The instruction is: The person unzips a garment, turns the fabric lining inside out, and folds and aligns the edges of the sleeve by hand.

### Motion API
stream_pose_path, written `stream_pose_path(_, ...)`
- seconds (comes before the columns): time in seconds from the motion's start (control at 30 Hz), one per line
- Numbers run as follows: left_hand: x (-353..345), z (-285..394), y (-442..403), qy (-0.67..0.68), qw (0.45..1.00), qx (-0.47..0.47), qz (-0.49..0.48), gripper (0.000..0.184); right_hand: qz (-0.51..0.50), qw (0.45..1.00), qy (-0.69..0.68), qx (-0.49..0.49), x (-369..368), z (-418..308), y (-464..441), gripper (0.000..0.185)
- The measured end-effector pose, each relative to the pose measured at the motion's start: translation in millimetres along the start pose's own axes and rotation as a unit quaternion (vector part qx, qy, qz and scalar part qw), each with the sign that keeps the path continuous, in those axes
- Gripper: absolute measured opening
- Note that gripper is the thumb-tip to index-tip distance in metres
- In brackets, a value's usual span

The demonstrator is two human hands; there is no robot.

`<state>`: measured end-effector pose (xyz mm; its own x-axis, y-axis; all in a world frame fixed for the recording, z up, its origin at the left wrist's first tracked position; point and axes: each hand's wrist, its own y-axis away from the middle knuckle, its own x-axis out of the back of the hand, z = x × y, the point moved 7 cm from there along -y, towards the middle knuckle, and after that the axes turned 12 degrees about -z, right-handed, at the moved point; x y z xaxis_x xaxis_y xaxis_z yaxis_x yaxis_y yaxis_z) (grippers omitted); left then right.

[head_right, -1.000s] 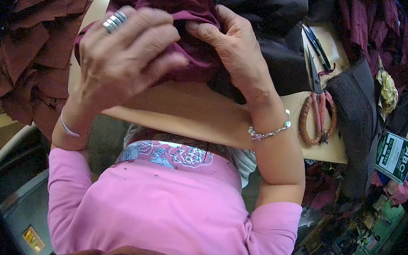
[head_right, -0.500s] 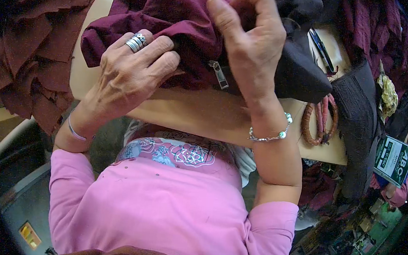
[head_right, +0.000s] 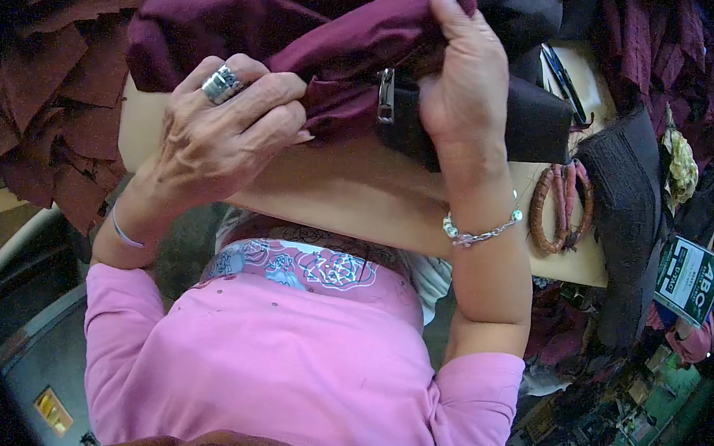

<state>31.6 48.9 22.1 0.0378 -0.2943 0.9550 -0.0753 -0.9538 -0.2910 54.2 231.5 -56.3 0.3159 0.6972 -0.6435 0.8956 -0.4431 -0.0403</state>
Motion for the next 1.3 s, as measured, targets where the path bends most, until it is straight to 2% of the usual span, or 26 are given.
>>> stream_pose_path(0.03, 3.1, 1.0, 0.8, 0.002, 1.000, -0.009, 0.002, 0.021, -0.009, 0.998, -0.060, -0.009, 3.5, 1.2, -0.6, 0.022)
stream_pose_path(0.13, 7.6, -3.2, 1.1, 0.018, 1.000, -0.009, 0.001, 0.023, -0.014, 0.997, -0.077, -0.003, -5.6, 3.2, 2.1, 0.025)
stream_pose_path(0.23, 6.8, -3.1, 2.8, 0.029, 0.999, -0.029, 0.025, 0.024, -0.039, 0.999, -0.036, -0.002, -46.0, -2.1, 13.1, 0.019)
stream_pose_path(0.27, 7.0, -1.1, 3.0, 0.026, 0.998, -0.036, 0.036, 0.024, -0.147, 0.988, 0.035, -0.014, -52.8, 1.3, 13.2, 0.023)
stream_pose_path(0.3, 7.6, 0.9, 3.0, 0.024, 0.998, -0.043, 0.048, 0.024, -0.164, 0.977, 0.109, -0.077, -61.6, 6.1, 18.2, 0.022)
stream_pose_path(0.37, 9.3, 2.3, 2.2, 0.018, 0.997, -0.044, 0.064, 0.024, -0.193, 0.926, 0.314, -0.080, -64.8, 14.1, 20.5, 0.020)
stream_pose_path(0.4, 10.5, 2.8, 1.9, 0.014, 0.996, -0.044, 0.072, 0.024, -0.167, 0.954, 0.241, -0.057, -67.5, 14.7, 21.8, 0.016)
stream_pose_path(0.5, 11.2, 4.8, -0.6, -0.009, 0.996, -0.038, 0.078, 0.023, -0.120, 0.978, 0.165, -0.032, -62.0, 12.0, 19.3, 0.017)
stream_pose_path(0.53, 11.2, 4.7, -1.0, -0.007, 0.997, -0.039, 0.074, 0.022, -0.089, 0.988, 0.127, -0.025, -59.9, 13.7, 18.7, 0.012)
stream_pose_path(0.63, 10.8, 4.4, -1.2, 0.010, 0.998, -0.033, 0.058, 0.019, -0.036, 0.993, 0.099, -0.048, -46.1, 19.4, 16.0, 0.013)
stream_pose_path(0.67, 10.3, 4.1, -0.5, 0.022, 0.998, -0.026, 0.050, 0.019, -0.024, 0.994, 0.084, -0.065, -47.3, 21.4, 17.4, 0.019)
stream_pose_path(0.77, 9.4, -1.8, 0.3, 0.026, 0.998, 0.026, 0.053, 0.023, -0.013, 0.996, 0.049, -0.072, -49.6, 25.9, 18.7, 0.012)
stream_pose_path(0.8, 9.3, -4.4, 0.7, 0.021, 0.997, 0.048, 0.059, 0.024, -0.076, 0.994, 0.014, -0.073, -58.3, 23.7, 17.5, 0.012)
stream_pose_path(0.9, 3.1, -12.6, -1.4, 0.028, 0.990, 0.120, 0.065, 0.029, -0.106, 0.990, -0.019, -0.090, -59.3, 24.4, 17.7, 0.017)
stream_pose_path(0.93, 1.7, -12.8, -1.4, 0.029, 0.991, 0.111, 0.069, 0.033, -0.117, 0.988, -0.017, -0.101, -60.5, 24.6, 18.2, 0.016)
stream_pose_path(1.03, 0.0, -11.0, -6.2, 0.009, 0.995, 0.088, 0.056, 0.030, -0.118, 0.986, -0.045, -0.107, -62.1, 25.6, 19.1, 0.017)
stream_pose_path(1.13, 0.9, -12.6, -17.0, -0.027, 0.993, 0.025, 0.110, 0.013, -0.173, 0.971, 0.074, -0.149, -63.8, 23.9, 16.7, 0.017)
stream_pose_path(1.23, 8.1, -28.2, -33.0, -0.069, 0.991, 0.013, 0.110, 0.010, -0.164, 0.968, 0.073, -0.177, -68.9, 16.4, 0.6, 0.017)
stream_pose_path(1.27, 11.8, -33.9, -39.4, -0.075, 0.992, 0.022, 0.102, 0.021, -0.160, 0.966, 0.104, -0.173, -69.2, 9.0, -6.3, 0.018)
stream_pose_path(1.3, 23.0, -36.2, -42.5, -0.092, 0.984, 0.020, 0.151, 0.013, -0.155, 0.964, 0.144, -0.160, -67.2, 2.5, -15.9, 0.017)
